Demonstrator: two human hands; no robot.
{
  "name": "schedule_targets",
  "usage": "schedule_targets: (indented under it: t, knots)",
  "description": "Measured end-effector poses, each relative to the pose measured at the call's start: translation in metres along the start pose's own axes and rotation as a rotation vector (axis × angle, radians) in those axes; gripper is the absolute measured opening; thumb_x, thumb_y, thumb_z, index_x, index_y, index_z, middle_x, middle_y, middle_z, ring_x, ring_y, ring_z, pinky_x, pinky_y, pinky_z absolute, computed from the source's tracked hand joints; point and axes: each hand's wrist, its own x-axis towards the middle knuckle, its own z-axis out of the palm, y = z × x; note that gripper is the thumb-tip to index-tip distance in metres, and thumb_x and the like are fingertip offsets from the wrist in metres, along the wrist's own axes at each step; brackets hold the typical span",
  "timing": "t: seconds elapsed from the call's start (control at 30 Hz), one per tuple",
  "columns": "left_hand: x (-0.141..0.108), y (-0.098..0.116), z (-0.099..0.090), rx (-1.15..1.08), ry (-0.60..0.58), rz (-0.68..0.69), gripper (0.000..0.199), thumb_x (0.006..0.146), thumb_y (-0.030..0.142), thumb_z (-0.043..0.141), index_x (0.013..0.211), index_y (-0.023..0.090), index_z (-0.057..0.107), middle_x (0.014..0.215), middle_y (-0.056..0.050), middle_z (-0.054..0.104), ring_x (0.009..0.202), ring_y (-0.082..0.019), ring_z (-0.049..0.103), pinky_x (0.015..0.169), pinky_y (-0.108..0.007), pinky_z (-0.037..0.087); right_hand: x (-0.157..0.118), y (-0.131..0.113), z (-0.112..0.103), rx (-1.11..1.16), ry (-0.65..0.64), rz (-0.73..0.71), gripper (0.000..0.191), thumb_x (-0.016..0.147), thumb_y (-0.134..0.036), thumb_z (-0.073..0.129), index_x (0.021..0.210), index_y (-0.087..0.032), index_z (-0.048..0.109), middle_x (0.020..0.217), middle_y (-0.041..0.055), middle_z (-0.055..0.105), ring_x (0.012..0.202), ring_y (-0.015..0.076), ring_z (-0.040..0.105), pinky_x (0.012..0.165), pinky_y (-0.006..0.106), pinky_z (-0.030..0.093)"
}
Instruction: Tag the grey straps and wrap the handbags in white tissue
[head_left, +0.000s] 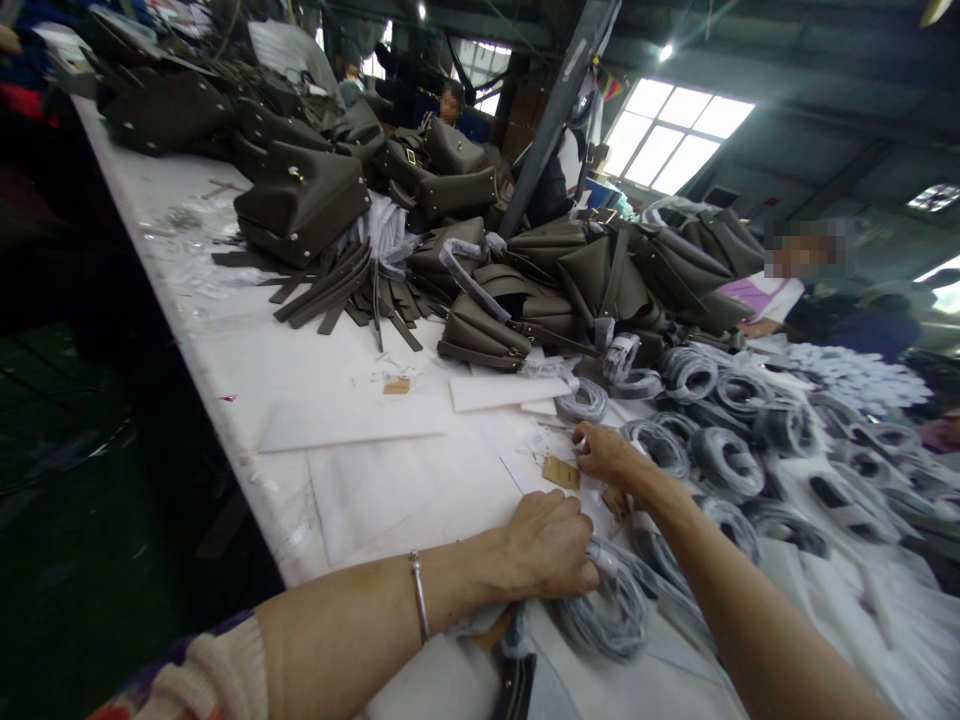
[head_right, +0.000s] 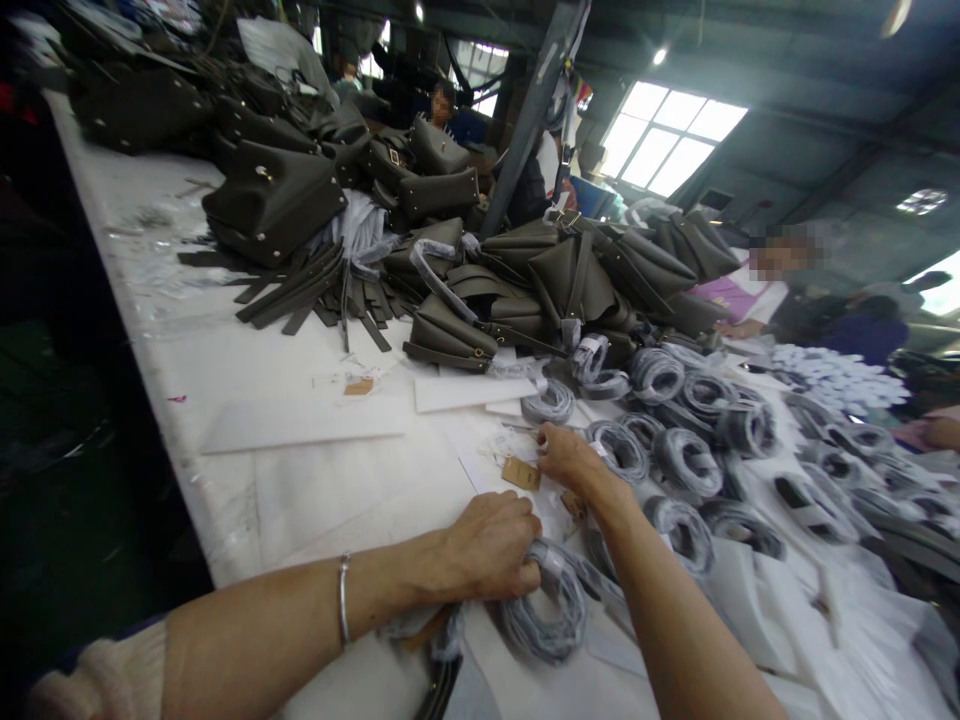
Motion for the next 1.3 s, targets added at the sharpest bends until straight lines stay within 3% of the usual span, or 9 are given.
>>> schedule_targets:
  t: [0.13,0.3,0.53,0.77,1.1,1.3]
  knots:
    - [-0.001,0.002,-0.006,-0.001,-0.037,-0.002,0.033,0.083,0.042,0.056,0.095,0.013,0.068,0.097,-0.011,0.069,0.093,-0.026,0.065,0.081,-0.035,0.055,-0.005,-0.007,0.000,-0.064,-0.007,0.005,0.031,0.080,-0.014,0.058,0.110,-0.018,0.062,0.100,0.0104,0.071,0.093,0.0245,0.067,0.070,0.029,0.042]
    - [-0.001,0.002,-0.005,0.008,-0.020,-0.005,0.034,0.083,0.042,0.056,0.096,0.013,0.069,0.098,-0.011,0.069,0.093,-0.027,0.065,0.081,-0.036,0.055,-0.017,-0.010,-0.003,-0.123,-0.008,-0.029,0.029,0.085,-0.015,0.053,0.113,-0.019,0.061,0.110,0.0099,0.070,0.100,0.0238,0.065,0.073,0.029,0.042]
    - [-0.002,0.002,-0.007,0.017,-0.017,0.003,0.032,0.083,0.042,0.057,0.096,0.014,0.068,0.097,-0.009,0.070,0.093,-0.025,0.066,0.083,-0.034,0.056,-0.019,-0.017,-0.014,-0.221,-0.039,-0.093,0.024,0.090,-0.014,0.048,0.107,-0.018,0.063,0.109,0.0126,0.067,0.098,0.0249,0.066,0.074,0.031,0.044]
    - [-0.001,0.000,0.000,0.003,0.017,0.007,0.034,0.082,0.043,0.058,0.094,0.013,0.068,0.095,-0.011,0.070,0.089,-0.026,0.066,0.079,-0.036,0.057,-0.010,-0.023,-0.022,-0.268,-0.064,-0.150,0.019,0.083,-0.020,0.060,0.101,-0.020,0.067,0.105,0.0113,0.068,0.096,0.0272,0.065,0.076,0.035,0.045]
    - [-0.001,0.001,-0.005,0.008,-0.003,0.032,0.032,0.082,0.042,0.058,0.092,0.013,0.068,0.094,-0.011,0.069,0.089,-0.025,0.065,0.081,-0.034,0.056,-0.036,-0.011,-0.010,-0.214,0.065,-0.049,0.016,0.083,-0.014,0.052,0.094,-0.018,0.063,0.099,0.0088,0.066,0.084,0.0207,0.064,0.062,0.028,0.033]
    - [-0.001,0.001,-0.003,-0.008,-0.014,0.013,0.033,0.082,0.042,0.056,0.094,0.013,0.068,0.098,-0.011,0.069,0.094,-0.026,0.065,0.082,-0.036,0.056,-0.053,0.002,-0.001,-0.116,0.133,-0.030,0.006,0.086,-0.018,0.054,0.085,-0.019,0.059,0.090,0.0043,0.063,0.080,0.0175,0.060,0.063,0.027,0.032]
